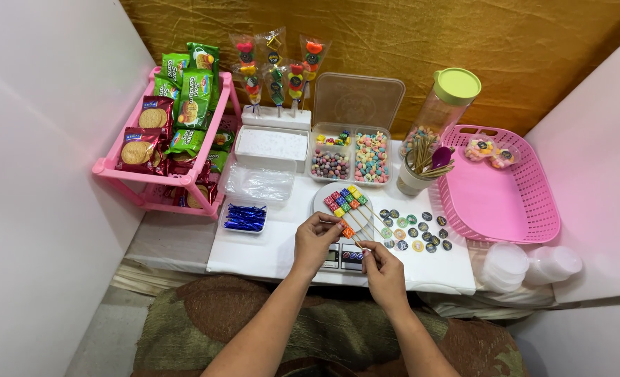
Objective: The person is packaging small square candies into a small plastic bag, aligning them with a stick, and then weighing the finished pack on a digital scale.
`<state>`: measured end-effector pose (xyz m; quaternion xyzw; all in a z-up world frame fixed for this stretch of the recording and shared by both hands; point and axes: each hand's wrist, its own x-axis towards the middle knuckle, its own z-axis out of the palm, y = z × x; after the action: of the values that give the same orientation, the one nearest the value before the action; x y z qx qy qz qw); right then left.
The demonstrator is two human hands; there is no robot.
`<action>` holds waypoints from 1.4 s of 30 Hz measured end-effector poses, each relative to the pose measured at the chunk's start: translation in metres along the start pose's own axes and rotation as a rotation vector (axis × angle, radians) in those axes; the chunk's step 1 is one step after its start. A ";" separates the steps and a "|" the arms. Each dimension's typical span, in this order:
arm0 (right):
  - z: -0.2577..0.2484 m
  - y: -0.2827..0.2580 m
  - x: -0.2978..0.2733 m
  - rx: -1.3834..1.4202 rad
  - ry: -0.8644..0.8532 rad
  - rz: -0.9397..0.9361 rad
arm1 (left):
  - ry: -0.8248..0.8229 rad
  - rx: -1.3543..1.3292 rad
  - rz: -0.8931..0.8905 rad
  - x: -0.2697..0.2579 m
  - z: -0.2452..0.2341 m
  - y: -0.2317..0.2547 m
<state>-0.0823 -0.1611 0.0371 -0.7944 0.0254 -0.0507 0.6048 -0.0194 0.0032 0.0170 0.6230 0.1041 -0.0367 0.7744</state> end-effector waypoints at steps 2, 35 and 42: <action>0.000 0.001 0.000 0.006 -0.001 -0.002 | -0.009 0.009 -0.007 -0.001 0.000 0.001; 0.004 -0.016 -0.008 0.021 -0.018 0.042 | -0.025 0.054 0.020 -0.026 0.010 0.039; 0.004 -0.015 -0.007 -0.005 -0.011 0.024 | -0.039 0.007 -0.009 -0.030 0.009 0.044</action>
<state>-0.0890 -0.1530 0.0499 -0.7959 0.0320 -0.0391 0.6033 -0.0399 0.0021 0.0670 0.6242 0.0919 -0.0526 0.7740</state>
